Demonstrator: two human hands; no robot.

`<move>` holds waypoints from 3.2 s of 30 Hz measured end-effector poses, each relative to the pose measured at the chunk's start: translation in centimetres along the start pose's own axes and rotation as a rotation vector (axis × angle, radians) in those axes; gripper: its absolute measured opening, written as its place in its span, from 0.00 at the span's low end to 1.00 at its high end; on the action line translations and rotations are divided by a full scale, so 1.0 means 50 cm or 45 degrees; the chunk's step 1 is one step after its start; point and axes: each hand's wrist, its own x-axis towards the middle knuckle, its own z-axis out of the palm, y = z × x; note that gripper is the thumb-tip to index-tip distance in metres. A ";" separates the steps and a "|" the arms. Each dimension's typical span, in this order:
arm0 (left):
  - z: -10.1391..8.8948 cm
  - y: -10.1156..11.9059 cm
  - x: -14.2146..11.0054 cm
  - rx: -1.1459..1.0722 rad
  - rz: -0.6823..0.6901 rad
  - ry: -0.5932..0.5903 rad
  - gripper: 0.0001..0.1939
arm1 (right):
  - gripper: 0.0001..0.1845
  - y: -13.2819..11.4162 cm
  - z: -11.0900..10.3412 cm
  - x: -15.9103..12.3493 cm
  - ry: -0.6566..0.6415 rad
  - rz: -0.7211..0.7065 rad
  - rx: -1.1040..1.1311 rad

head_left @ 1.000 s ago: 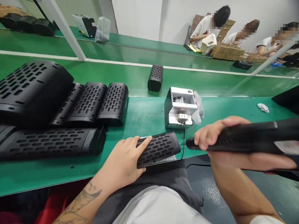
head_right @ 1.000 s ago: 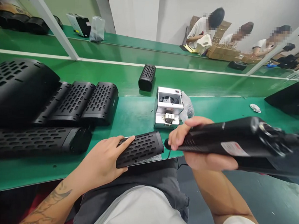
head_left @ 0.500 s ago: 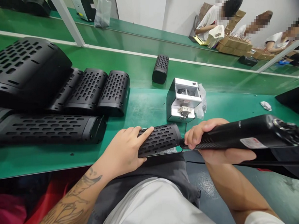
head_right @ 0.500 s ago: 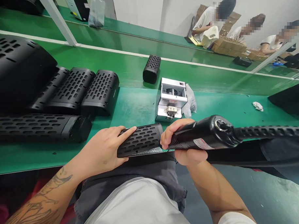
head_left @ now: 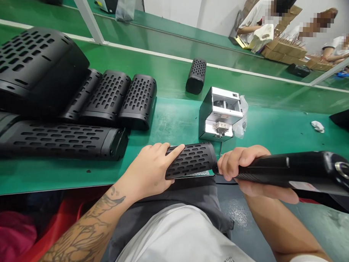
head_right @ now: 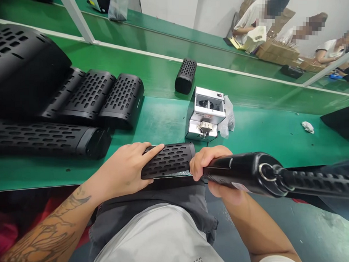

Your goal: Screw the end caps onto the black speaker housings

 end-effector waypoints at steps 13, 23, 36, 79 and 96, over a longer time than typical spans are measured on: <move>0.019 -0.021 0.001 -0.063 -0.003 0.115 0.55 | 0.42 -0.029 -0.045 0.091 0.461 -0.155 -0.148; 0.105 -0.055 -0.080 -0.260 -0.039 0.558 0.59 | 0.40 0.111 -0.133 0.166 0.639 -0.185 -0.410; 0.214 -0.068 -0.104 -0.719 -0.274 0.636 0.65 | 0.43 0.035 -0.085 0.145 0.709 -0.218 -0.365; 0.245 -0.085 -0.093 -0.677 -0.045 0.773 0.74 | 0.35 0.060 0.138 0.035 -0.080 0.022 0.165; 0.235 -0.081 -0.098 -0.647 -0.108 0.784 0.61 | 0.43 0.089 -0.119 0.198 0.721 -0.297 -0.527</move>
